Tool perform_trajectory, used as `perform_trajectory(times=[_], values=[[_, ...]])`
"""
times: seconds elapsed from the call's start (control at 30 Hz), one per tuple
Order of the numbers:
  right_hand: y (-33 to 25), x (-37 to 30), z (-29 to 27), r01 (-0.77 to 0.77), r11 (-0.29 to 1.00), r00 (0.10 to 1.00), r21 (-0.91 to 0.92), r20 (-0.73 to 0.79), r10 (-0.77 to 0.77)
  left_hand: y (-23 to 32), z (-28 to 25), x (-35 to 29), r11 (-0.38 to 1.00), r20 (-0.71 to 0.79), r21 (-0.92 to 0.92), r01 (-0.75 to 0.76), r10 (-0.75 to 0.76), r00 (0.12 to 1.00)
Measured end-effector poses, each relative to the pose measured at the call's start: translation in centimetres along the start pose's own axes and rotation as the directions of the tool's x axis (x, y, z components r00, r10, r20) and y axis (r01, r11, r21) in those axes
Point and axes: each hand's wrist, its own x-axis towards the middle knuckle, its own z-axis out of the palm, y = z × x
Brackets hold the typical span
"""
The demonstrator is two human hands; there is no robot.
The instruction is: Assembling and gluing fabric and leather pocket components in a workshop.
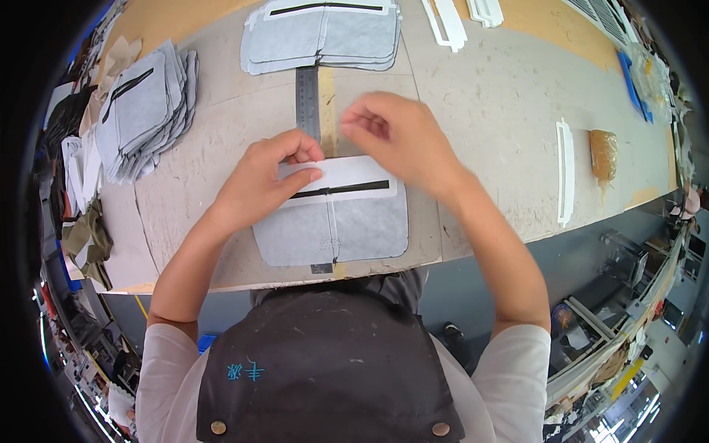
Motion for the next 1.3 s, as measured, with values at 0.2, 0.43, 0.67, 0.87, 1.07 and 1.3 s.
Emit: perform_trajectory(times=[0.2,0.43,0.67,0.87,1.07,1.3], values=[[0.7,-7.2,2.7,0.167,0.932,0.941,-0.323,-0.229,-0.248,0.4,-0.3,0.7,0.993,0.096,-0.009,0.114,-0.113,0.989],[1.8,-8.6,4.4,0.213,0.81,0.889,-0.546,-0.235,-0.392,0.4,1.7,1.8,0.958,0.032,0.277,-0.072,0.065,0.997],[1.9,-8.5,4.8,0.209,0.805,0.887,-0.555,-0.239,-0.395,0.3,2.7,3.1,0.943,-0.051,0.328,-0.05,0.07,0.996],[2.0,-8.5,4.8,0.212,0.811,0.883,-0.546,-0.249,-0.399,0.3,3.1,3.2,0.946,-0.064,0.324,-0.005,0.028,0.998],[1.9,-8.5,4.9,0.201,0.82,0.889,-0.537,-0.252,-0.383,0.4,3.2,3.2,0.938,-0.072,0.346,-0.001,0.028,0.997],[2.0,-8.5,4.8,0.207,0.814,0.892,-0.542,-0.238,-0.385,0.3,3.4,3.3,0.914,-0.111,0.401,-0.064,0.118,0.987]])
